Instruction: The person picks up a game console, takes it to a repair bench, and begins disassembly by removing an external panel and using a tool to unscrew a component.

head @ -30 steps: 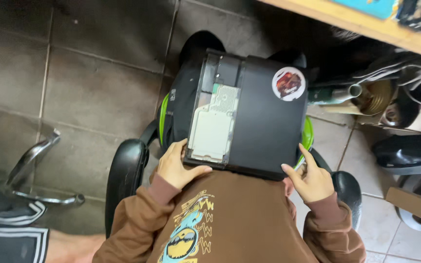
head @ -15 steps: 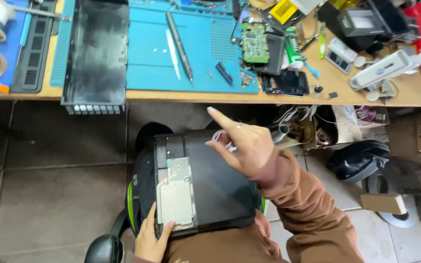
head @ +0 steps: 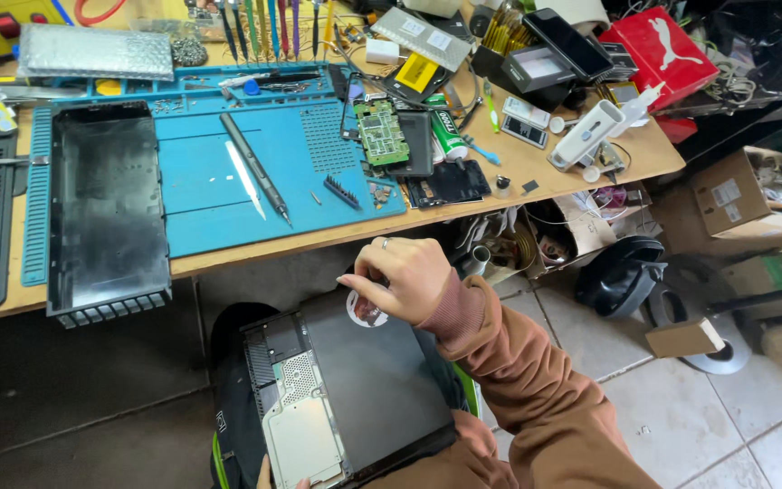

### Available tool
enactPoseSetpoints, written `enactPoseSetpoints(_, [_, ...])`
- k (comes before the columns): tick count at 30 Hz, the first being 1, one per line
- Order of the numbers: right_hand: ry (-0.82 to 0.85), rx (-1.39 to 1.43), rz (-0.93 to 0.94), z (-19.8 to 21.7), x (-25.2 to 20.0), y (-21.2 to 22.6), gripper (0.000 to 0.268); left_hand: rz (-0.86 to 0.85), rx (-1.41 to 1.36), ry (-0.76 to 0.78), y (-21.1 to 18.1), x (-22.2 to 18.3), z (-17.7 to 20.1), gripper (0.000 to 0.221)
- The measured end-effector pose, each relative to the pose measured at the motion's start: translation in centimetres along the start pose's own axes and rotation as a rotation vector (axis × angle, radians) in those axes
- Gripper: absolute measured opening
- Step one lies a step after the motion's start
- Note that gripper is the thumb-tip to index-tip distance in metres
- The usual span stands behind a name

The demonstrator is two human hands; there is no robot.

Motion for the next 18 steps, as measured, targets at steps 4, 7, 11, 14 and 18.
enactPoseSetpoints(4, [-0.016,-0.022,-0.067,0.9,-1.1,-2.0,0.027,-0.082,0.047,0.029,-1.1,1.4,-0.2,0.118])
enactPoseSetpoints(7, [-0.036,-0.028,-0.099,1.4,-1.7,-3.2,0.027,-0.134,0.08,0.049,-1.4,2.2,-0.3,0.121])
enactPoseSetpoints(11, [0.004,0.003,-0.097,1.3,-1.8,-2.8,0.027,-0.115,0.103,0.063,2.5,-0.6,-0.5,0.125])
enactPoseSetpoints(14, [0.094,0.049,-0.035,-0.2,-1.7,-0.4,0.021,-0.06,0.088,0.11,-0.5,-4.4,2.4,0.112])
enactPoseSetpoints(18, [0.273,0.07,0.155,-6.1,-3.0,3.3,0.02,-0.157,0.034,0.132,-7.2,-9.2,5.5,0.101])
Point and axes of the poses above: each hand's wrist, its own x-axis towards the middle knuckle, its own z-axis out of the back of the hand, y = z × x, the point moved 10 cm from there along x, towards the middle knuckle, and after that the axes turned 12 degrees about y, right-handed, at the moved point
